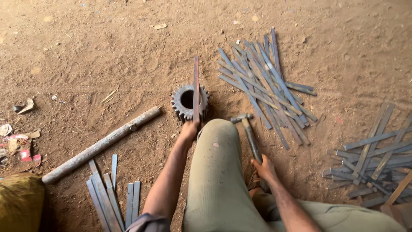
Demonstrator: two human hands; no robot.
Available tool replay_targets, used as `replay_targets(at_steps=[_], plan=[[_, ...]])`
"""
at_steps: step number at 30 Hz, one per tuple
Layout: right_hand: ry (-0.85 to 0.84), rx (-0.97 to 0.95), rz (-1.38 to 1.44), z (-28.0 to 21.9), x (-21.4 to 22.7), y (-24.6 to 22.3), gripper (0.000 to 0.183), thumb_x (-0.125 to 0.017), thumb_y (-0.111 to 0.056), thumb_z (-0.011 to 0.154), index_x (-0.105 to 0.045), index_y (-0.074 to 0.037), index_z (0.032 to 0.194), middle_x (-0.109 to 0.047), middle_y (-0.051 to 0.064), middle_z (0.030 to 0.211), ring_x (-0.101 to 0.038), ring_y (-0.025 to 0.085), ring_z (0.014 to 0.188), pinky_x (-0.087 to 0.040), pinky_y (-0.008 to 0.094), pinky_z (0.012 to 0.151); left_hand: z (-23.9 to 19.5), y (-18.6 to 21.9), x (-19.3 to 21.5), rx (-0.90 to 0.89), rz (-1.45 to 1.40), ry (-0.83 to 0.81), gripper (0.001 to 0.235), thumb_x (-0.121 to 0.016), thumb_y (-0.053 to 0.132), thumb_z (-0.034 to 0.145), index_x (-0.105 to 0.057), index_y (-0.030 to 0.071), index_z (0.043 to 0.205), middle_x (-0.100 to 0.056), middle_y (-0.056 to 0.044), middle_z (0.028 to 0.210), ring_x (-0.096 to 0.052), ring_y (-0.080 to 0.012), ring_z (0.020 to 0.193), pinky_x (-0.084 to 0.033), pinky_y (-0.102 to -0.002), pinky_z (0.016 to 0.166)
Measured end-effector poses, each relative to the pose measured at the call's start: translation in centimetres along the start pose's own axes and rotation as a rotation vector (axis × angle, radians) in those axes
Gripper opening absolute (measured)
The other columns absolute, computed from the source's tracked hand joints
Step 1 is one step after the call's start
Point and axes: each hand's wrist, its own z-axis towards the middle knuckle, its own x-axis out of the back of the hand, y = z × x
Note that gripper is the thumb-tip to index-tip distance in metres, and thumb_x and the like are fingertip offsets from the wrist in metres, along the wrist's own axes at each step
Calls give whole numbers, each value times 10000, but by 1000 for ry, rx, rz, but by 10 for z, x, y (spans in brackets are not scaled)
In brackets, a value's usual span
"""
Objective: The person sits on the ground and repeatedly strikes metal rods with a hammer, using a gear-like object as an anvil. The person adjusts the rods between strikes and places the finished pieces into a pile.
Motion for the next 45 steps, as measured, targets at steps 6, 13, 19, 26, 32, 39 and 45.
replay_targets(at_steps=[6,13,19,26,32,39,45], plan=[[100,203,-167,-1,6,8,626,-822,-439,838,-613,-20,1254,-734,191,943,-720,297,846,-573,449,737,0,111,-51,87,-399,-167,448,-393,409,1085,-623,63,919,-617,-42,664,-566,-167,506,-516,-335,492],[-2,-5,-136,4,7,-7,600,-773,-465,826,-628,-29,1213,-749,172,872,-756,273,751,-590,430,708,-21,141,-62,23,-349,-230,534,-312,411,1113,-666,14,1064,-717,-89,791,-629,-174,572,-576,-347,582],[-27,-45,-132,14,0,-17,583,-751,-506,837,-629,-44,1171,-756,122,827,-745,192,602,-586,365,661,-33,164,-69,-56,-529,-301,585,-217,388,1118,-630,-25,1152,-770,-125,1028,-736,-197,827,-613,-341,747],[-107,-110,-83,27,-10,-9,589,-736,-480,863,-583,-46,1232,-765,129,897,-738,191,662,-602,384,621,-24,130,-73,-1,-692,-270,204,-454,151,1122,-533,-32,1165,-662,-138,980,-762,-248,937,-671,-429,831],[-60,7,-86,25,-15,0,645,-797,-451,821,-577,23,1199,-717,169,954,-764,261,714,-629,421,639,-3,113,-87,-232,67,-185,363,-575,228,1032,-637,-67,1234,-735,-143,938,-715,-218,790,-613,-394,729],[-42,8,-208,21,-21,-1,658,-808,-430,806,-560,5,1233,-740,206,982,-756,294,751,-589,437,672,-9,134,-130,-292,690,-479,614,-520,568,1035,-500,116,1450,-723,-122,1149,-636,-199,1017,-497,-399,874],[-107,49,-64,44,-13,-2,780,-794,-405,807,-509,81,1346,-720,260,1054,-721,302,796,-588,432,653,-4,51,-33,-408,422,95,606,-620,550,983,-677,-3,1226,-787,-201,1113,-748,-336,1031,-581,-445,902]])
